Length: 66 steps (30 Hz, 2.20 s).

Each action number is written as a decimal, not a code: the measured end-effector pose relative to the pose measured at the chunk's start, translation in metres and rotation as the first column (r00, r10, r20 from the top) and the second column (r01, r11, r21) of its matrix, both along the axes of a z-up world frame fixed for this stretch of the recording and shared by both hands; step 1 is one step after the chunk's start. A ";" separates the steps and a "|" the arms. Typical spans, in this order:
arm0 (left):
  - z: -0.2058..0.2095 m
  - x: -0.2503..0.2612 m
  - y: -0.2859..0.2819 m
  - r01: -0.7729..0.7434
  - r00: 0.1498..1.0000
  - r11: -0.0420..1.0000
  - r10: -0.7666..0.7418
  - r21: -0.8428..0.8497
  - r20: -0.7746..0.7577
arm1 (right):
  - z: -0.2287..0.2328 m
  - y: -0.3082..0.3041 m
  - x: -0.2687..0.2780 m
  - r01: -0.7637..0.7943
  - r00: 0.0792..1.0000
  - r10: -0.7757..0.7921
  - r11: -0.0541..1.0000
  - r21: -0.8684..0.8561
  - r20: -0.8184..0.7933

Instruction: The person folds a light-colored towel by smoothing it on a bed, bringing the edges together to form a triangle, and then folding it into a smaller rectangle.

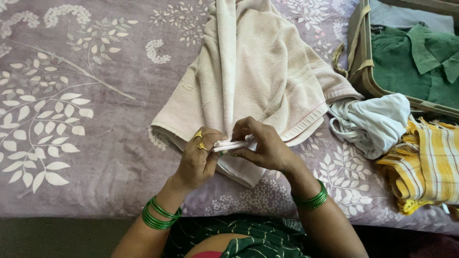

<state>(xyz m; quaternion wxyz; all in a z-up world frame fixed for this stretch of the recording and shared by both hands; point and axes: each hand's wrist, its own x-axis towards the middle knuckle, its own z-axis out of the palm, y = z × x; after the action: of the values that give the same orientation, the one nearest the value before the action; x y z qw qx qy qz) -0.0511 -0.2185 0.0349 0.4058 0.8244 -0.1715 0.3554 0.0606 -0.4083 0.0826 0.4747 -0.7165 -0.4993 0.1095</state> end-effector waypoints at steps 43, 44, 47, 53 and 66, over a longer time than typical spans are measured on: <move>0.004 -0.007 0.021 0.291 0.951 0.955 -0.282 -0.057 0.126 | -0.011 -0.081 0.048 0.341 0.845 -0.103 0.859 -0.382 0.524; 0.004 -0.008 0.021 0.293 0.950 0.954 -0.284 -0.060 0.132 | -0.012 -0.079 0.049 0.342 0.845 -0.103 0.859 -0.382 0.525; 0.000 -0.007 0.021 0.287 0.949 0.956 -0.276 -0.058 0.151 | -0.016 -0.078 0.050 0.398 0.758 -0.087 0.847 -0.353 0.647; -0.010 -0.004 0.020 0.292 0.950 0.951 -0.276 -0.103 0.146 | -0.025 -0.100 0.051 0.651 0.647 -0.444 0.744 -0.147 0.619; -0.005 -0.009 0.023 0.302 0.943 0.950 -0.285 -0.081 0.171 | -0.040 -0.122 0.032 0.450 0.816 -0.370 0.889 -0.088 0.444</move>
<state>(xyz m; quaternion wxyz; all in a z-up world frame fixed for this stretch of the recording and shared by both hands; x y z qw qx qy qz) -0.0599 -0.1954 0.0304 0.4825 0.7364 -0.3049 0.3632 0.0930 -0.5303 0.0423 0.2999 -0.8556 -0.4090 -0.1037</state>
